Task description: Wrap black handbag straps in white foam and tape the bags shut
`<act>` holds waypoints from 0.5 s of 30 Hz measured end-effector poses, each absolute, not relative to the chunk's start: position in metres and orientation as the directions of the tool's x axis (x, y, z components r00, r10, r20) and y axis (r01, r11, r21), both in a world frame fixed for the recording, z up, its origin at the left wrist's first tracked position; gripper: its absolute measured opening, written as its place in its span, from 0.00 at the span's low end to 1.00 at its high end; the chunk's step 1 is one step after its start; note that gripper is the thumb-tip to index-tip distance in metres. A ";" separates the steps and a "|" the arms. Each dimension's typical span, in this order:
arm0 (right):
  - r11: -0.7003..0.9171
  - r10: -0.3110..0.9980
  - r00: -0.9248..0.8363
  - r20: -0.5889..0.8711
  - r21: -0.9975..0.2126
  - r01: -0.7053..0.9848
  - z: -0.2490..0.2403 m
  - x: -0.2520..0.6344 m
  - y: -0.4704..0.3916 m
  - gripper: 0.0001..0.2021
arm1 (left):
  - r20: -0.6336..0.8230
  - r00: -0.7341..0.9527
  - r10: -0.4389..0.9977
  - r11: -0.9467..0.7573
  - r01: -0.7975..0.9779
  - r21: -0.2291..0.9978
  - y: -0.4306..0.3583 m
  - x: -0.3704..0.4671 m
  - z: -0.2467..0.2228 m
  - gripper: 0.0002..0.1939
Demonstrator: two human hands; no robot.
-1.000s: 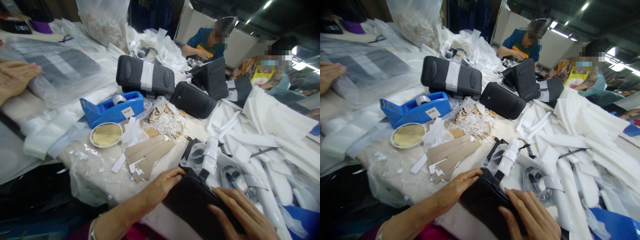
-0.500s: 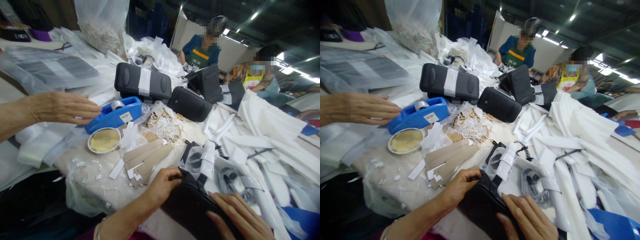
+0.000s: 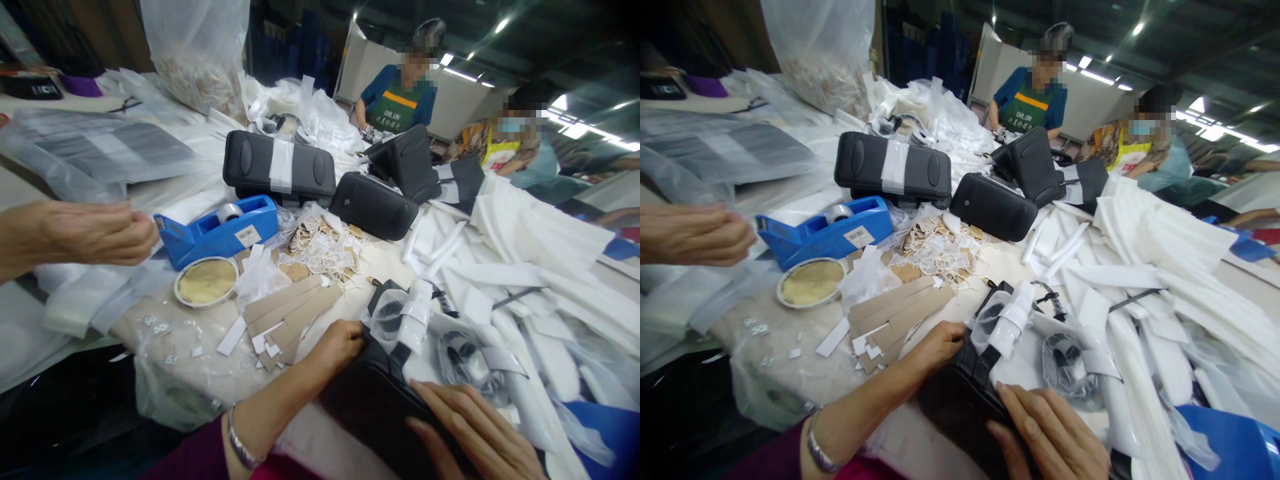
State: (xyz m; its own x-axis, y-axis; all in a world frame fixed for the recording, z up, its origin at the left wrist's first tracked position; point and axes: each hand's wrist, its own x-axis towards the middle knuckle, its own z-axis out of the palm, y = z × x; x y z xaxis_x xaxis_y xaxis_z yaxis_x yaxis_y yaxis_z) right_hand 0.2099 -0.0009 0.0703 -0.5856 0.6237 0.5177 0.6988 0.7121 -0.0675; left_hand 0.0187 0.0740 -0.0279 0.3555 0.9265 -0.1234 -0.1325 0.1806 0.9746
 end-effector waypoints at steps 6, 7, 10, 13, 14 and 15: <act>0.724 0.610 -0.553 0.568 -0.117 0.679 0.072 0.204 0.001 0.17 | -0.101 0.124 0.987 0.123 -0.183 0.975 0.074 0.020 -0.015 0.20; 0.724 0.612 -0.548 0.570 -0.124 0.679 0.073 0.203 0.002 0.16 | -0.050 0.098 0.994 0.068 -0.185 0.980 0.073 0.019 -0.012 0.23; 0.720 0.626 -0.534 0.568 -0.158 0.676 0.076 0.200 0.002 0.15 | 0.135 0.101 0.986 -0.120 -0.137 0.983 0.074 0.016 -0.004 0.19; 0.717 0.635 -0.510 0.580 -0.196 0.669 0.077 0.199 0.002 0.12 | 0.270 0.157 0.950 -0.268 -0.033 0.963 0.077 0.013 0.001 0.07; 0.715 0.639 -0.503 0.582 -0.209 0.667 0.078 0.199 0.002 0.11 | 0.286 0.170 0.943 -0.289 -0.002 0.957 0.077 0.012 0.002 0.05; 0.712 0.646 -0.498 0.578 -0.221 0.667 0.078 0.200 0.003 0.11 | 0.287 0.178 0.941 -0.295 0.017 0.955 0.077 0.011 0.004 0.03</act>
State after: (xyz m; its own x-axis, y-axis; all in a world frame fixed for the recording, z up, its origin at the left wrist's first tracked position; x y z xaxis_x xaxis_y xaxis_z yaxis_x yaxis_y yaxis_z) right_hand 0.1995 0.0025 0.0783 -0.4982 0.6460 0.5783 0.6666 0.7119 -0.2211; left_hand 0.0112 0.0774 0.0038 0.1776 0.9413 0.2870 0.0172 -0.2946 0.9555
